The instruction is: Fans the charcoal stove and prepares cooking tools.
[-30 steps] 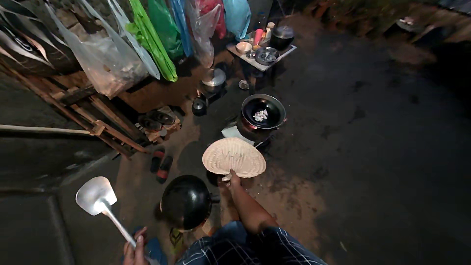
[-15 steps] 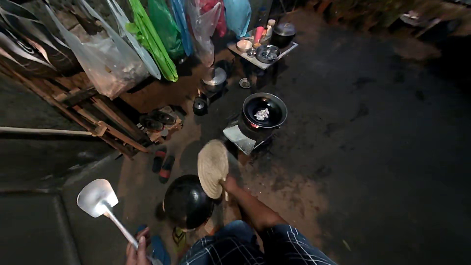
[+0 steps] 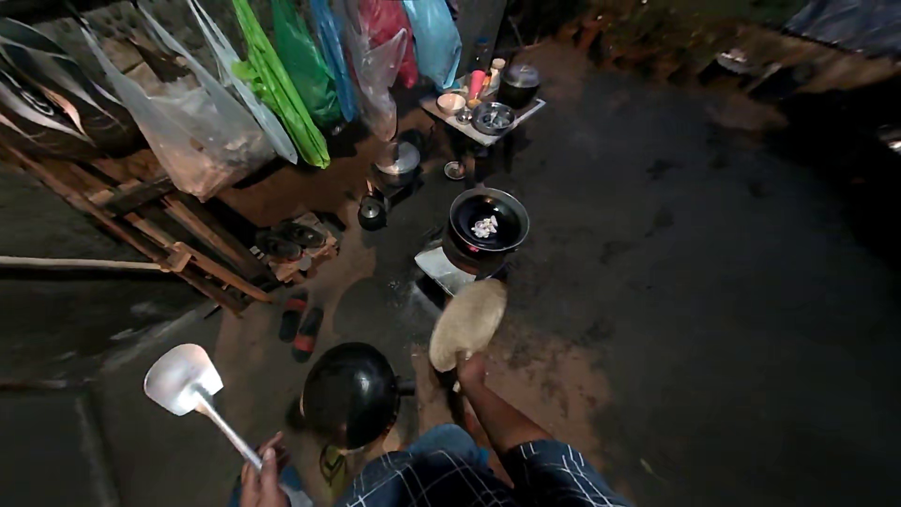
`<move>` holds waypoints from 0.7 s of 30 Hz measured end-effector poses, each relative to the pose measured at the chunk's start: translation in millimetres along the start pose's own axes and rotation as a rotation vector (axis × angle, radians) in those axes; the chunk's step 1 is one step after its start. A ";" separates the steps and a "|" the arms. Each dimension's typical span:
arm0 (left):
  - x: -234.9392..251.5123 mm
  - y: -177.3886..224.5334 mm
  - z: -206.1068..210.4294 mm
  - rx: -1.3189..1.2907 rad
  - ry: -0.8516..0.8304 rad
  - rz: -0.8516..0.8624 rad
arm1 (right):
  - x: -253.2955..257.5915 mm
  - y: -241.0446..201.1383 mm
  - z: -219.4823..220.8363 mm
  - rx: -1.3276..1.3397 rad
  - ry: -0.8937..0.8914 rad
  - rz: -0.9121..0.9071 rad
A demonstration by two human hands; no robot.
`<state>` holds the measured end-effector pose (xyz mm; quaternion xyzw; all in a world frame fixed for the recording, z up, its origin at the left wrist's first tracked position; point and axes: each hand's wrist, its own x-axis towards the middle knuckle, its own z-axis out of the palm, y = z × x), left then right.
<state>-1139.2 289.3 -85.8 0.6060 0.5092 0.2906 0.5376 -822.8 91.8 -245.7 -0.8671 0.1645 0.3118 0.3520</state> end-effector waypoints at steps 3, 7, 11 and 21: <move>2.4 6.7 5.3 -0.010 -0.003 0.008 | -3.4 -12.2 -2.5 -0.300 -0.217 -0.140; 3.0 7.7 4.0 0.007 -0.021 0.041 | 8.9 -7.0 11.4 -0.053 -0.063 -0.009; -0.4 4.6 -0.8 0.037 -0.028 0.032 | 7.4 -11.4 18.9 -0.153 -0.163 -0.052; -6.3 4.7 -6.3 0.010 0.028 0.013 | 13.7 -17.4 23.1 -0.069 -0.120 -0.004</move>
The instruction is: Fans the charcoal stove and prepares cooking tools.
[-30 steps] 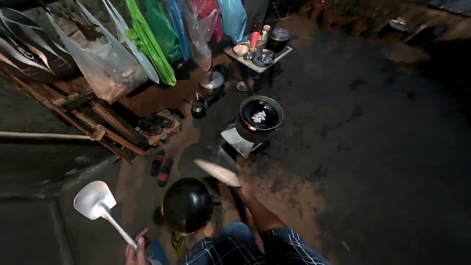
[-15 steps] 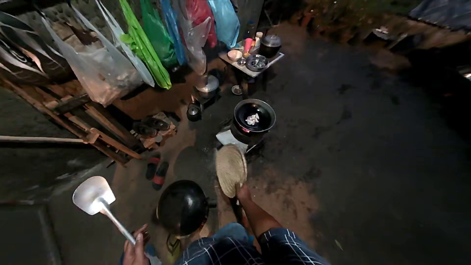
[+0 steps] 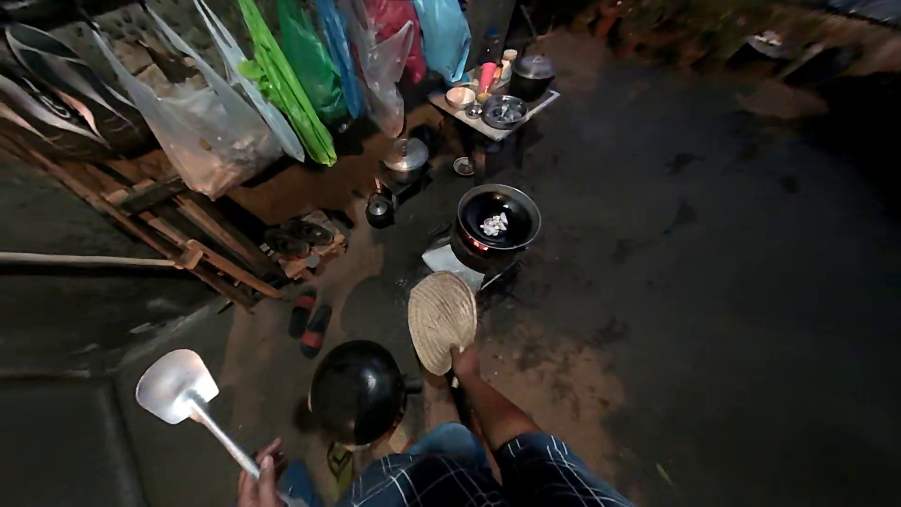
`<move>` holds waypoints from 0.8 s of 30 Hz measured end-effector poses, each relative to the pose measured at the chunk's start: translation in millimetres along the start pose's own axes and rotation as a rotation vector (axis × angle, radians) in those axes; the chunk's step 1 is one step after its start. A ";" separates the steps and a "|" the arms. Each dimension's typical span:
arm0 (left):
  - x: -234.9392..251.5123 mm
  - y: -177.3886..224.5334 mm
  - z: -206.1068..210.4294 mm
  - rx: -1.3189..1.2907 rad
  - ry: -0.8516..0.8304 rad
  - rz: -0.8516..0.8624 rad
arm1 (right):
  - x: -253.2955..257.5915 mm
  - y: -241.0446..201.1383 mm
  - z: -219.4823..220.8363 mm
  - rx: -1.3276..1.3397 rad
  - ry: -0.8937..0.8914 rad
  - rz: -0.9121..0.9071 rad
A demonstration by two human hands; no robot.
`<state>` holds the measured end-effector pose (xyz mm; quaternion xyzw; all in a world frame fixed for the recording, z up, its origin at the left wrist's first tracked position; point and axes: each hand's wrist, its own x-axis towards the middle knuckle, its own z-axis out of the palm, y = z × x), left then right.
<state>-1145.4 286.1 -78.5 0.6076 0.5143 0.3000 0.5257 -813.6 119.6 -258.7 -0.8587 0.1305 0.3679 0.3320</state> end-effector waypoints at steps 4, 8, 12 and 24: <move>-1.5 -2.3 0.6 0.001 -0.003 0.006 | 0.5 -1.9 2.6 0.079 0.051 0.067; -3.2 -2.0 2.2 -0.004 0.010 0.008 | 2.9 0.9 3.2 0.083 0.008 -0.005; -3.1 -1.3 1.7 0.007 0.003 0.011 | 4.5 0.5 3.1 0.091 0.039 0.063; -1.5 -3.9 0.1 0.015 0.007 0.015 | 1.4 -3.4 6.1 0.031 -0.004 -0.006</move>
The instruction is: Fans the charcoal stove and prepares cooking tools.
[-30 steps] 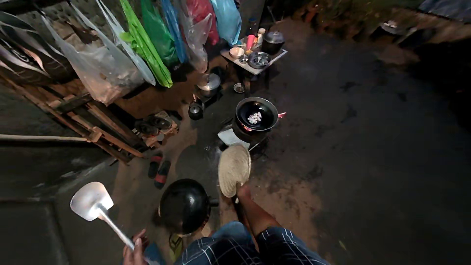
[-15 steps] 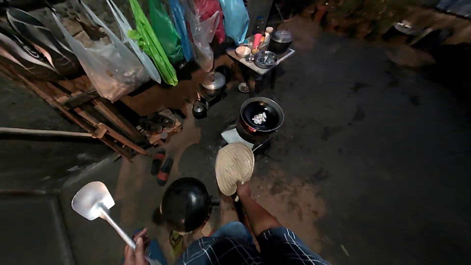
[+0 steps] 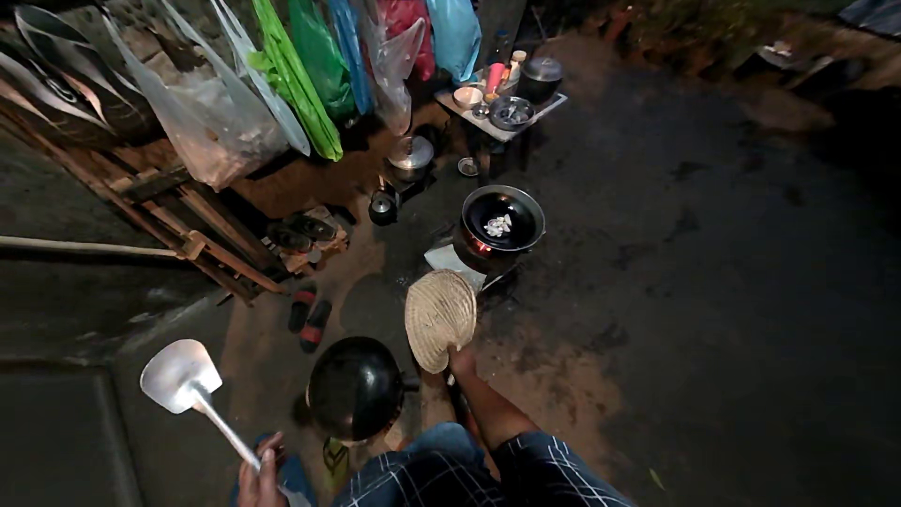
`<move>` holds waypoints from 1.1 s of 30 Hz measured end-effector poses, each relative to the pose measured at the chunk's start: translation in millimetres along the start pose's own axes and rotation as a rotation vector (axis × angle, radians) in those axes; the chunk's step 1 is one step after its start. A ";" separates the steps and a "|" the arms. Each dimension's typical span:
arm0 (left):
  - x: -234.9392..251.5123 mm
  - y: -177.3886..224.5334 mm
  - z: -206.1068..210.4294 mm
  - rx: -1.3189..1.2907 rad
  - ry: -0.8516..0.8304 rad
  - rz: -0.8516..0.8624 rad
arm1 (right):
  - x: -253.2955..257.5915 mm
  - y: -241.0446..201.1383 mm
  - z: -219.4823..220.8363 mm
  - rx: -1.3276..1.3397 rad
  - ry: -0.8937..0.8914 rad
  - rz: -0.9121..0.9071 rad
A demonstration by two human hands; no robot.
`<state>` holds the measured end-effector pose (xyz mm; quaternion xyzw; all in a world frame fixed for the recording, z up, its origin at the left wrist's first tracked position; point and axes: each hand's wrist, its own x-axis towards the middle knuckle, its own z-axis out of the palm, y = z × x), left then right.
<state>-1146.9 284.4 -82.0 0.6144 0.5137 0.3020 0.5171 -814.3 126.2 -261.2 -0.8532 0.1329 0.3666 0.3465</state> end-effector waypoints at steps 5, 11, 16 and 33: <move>0.2 -0.1 -0.9 -0.023 0.002 0.007 | -5.5 -11.1 -1.1 0.011 0.022 0.063; 0.1 -0.8 -1.0 -0.014 0.007 0.020 | 8.3 -4.7 4.1 0.142 0.074 0.121; 1.0 -2.7 -1.3 -0.008 0.004 0.022 | 5.0 -6.3 3.7 0.087 0.029 0.023; -0.9 -4.8 -0.1 -0.037 0.016 0.003 | 8.2 8.2 4.1 0.133 0.070 0.046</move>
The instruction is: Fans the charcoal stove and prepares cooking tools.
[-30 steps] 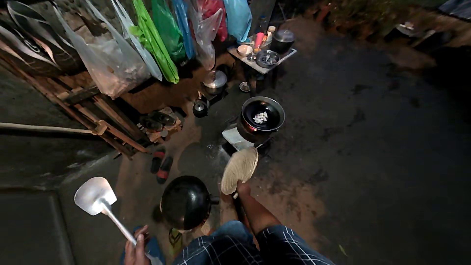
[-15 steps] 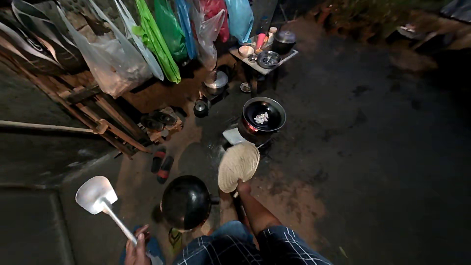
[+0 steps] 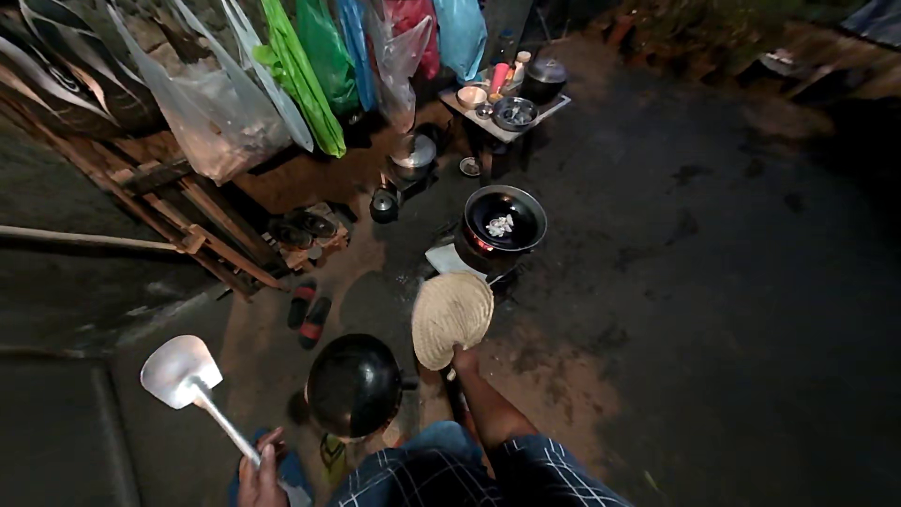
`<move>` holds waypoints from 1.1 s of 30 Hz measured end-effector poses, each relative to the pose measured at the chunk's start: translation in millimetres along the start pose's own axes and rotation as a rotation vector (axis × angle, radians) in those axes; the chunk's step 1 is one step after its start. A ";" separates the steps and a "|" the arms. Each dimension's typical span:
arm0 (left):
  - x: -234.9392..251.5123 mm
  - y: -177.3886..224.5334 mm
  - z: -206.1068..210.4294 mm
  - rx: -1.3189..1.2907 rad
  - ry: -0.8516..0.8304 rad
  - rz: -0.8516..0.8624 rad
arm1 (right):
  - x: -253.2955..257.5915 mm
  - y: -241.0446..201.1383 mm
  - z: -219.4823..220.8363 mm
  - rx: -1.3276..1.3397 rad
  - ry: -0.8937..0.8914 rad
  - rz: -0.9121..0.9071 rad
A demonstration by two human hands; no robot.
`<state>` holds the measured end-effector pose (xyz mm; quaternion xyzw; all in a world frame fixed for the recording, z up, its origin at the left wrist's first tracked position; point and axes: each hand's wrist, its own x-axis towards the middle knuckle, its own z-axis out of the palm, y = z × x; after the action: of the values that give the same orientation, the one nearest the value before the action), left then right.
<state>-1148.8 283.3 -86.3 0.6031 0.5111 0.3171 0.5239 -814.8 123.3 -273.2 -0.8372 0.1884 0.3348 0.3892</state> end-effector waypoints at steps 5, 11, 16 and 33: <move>0.0 1.5 0.4 -0.022 0.007 0.019 | -8.0 -8.9 -1.8 -0.121 -0.062 -0.051; 0.0 0.3 -0.6 -0.021 0.004 0.004 | -6.6 -7.6 -5.5 -0.063 -0.015 -0.012; -2.2 -1.0 0.5 -0.015 0.005 0.014 | -1.3 0.6 -5.8 -0.074 -0.011 -0.007; -3.6 -5.0 -2.6 -0.018 -0.010 0.015 | -11.1 -0.6 -5.5 -0.168 -0.053 -0.019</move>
<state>-1153.6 280.3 -89.9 0.6039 0.5009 0.3226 0.5295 -820.0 120.0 -262.4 -0.8594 0.1414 0.3679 0.3256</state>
